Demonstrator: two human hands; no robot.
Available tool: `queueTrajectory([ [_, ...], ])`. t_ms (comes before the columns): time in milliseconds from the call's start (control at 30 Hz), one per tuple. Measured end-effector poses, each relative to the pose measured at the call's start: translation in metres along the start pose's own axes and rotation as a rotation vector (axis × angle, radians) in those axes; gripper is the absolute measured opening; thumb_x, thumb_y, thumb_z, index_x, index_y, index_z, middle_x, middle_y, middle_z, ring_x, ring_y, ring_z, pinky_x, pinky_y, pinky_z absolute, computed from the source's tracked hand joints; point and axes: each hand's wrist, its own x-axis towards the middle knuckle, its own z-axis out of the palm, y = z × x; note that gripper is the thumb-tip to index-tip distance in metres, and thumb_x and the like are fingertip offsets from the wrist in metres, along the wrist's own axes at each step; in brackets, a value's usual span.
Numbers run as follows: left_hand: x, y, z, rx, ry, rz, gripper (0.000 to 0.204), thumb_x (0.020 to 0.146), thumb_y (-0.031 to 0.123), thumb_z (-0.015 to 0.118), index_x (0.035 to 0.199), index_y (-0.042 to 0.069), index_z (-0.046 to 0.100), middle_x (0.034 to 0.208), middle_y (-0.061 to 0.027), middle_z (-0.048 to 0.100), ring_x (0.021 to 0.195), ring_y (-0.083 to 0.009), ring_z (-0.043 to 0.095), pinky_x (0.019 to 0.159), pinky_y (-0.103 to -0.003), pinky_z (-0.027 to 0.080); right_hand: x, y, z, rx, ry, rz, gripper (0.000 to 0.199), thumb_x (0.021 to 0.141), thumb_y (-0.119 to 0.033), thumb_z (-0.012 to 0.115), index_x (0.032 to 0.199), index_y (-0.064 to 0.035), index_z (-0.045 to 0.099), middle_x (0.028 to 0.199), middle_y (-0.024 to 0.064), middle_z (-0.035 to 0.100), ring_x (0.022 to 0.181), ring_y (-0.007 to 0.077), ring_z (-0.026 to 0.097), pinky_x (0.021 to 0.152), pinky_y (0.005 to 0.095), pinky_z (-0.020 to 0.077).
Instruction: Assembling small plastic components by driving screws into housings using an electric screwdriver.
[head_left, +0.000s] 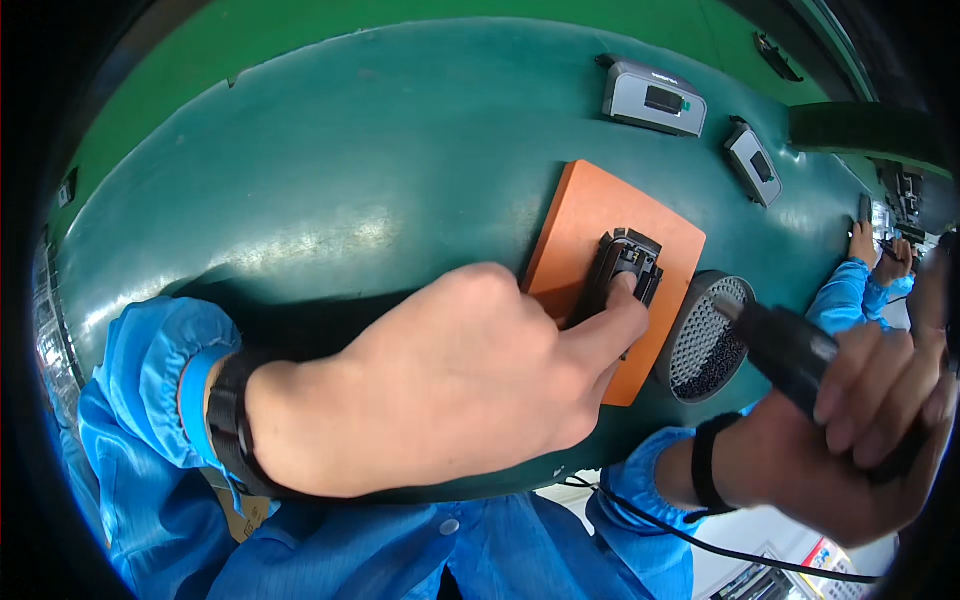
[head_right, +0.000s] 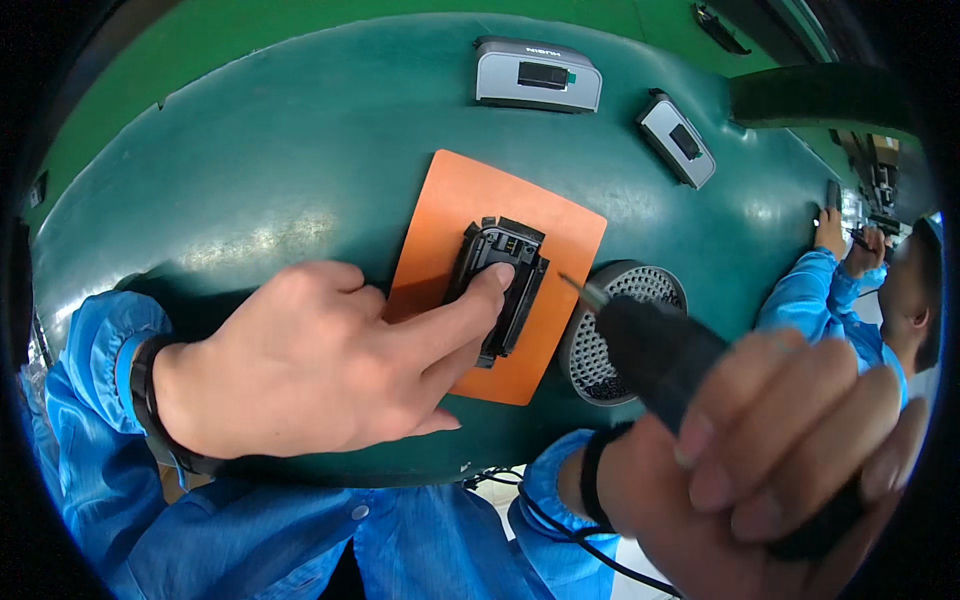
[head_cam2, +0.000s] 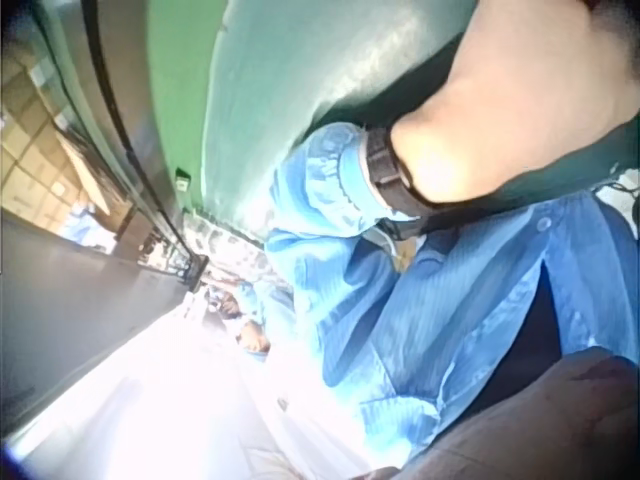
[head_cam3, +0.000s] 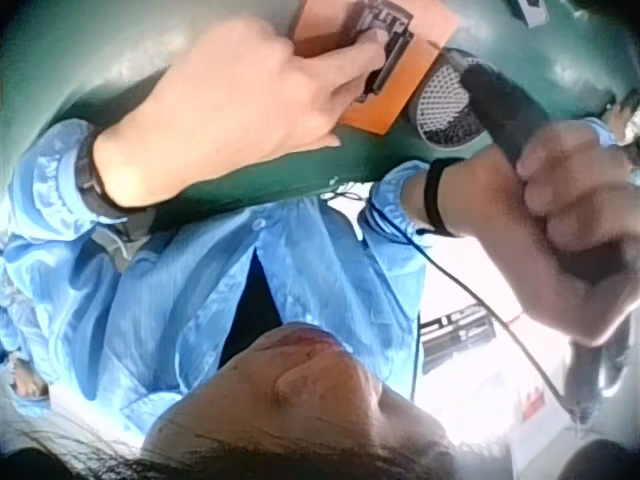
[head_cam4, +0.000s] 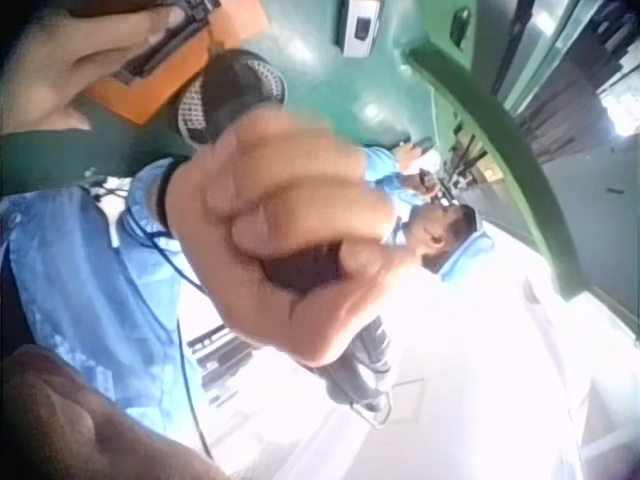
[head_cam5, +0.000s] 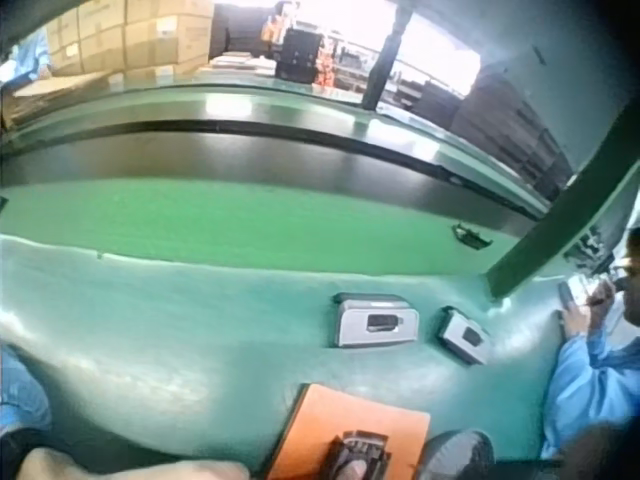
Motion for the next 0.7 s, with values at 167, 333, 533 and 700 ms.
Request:
queueTrajectory([
  [167,0.000,0.003,0.002,0.022,0.042,-0.027,0.024,0.073,0.025,0.071,0.090,0.009,0.077,0.126,-0.0084,0.067,0.044,-0.0088,0.050,0.045,-0.022,0.037,0.007,0.019,0.031,-0.283,0.185,0.041,0.020,0.107,-0.021,0.034,0.108,-0.0027,0.044,0.066,0.0114,0.050,0.051,0.0209,0.051,0.042,0.0348,0.0455],
  [333,-0.003,0.003,0.004,0.019,0.077,-0.031,0.014,0.074,0.017,0.065,0.078,0.010,0.076,0.122,-0.0068,0.069,0.041,-0.0069,0.045,0.044,-0.021,0.033,0.006,0.028,0.032,-0.386,0.376,0.049,0.017,0.103,-0.019,0.038,0.103,-0.0034,0.044,0.065,0.0087,0.047,0.050,0.0187,0.047,0.045,0.0327,0.0431],
  [533,-0.001,0.004,0.005,0.013,0.091,-0.033,0.013,0.073,0.017,0.064,0.075,0.009,0.074,0.121,-0.0062,0.069,0.041,-0.0060,0.042,0.043,-0.022,0.031,0.005,0.029,0.029,-0.446,0.362,0.074,0.015,0.099,-0.018,0.040,0.095,-0.0038,0.044,0.063,0.0052,0.041,0.049,0.0146,0.041,0.047,0.0296,0.0381],
  [700,0.001,0.003,0.002,0.034,0.095,-0.025,0.013,0.070,0.017,0.063,0.070,0.008,0.072,0.121,-0.0083,0.069,0.040,-0.0054,0.039,0.042,-0.022,0.029,0.005,0.030,0.029,-0.482,0.350,0.081,0.015,0.096,-0.017,0.041,0.089,-0.0042,0.045,0.060,0.0022,0.037,0.048,0.0112,0.035,0.049,0.0269,0.0339],
])
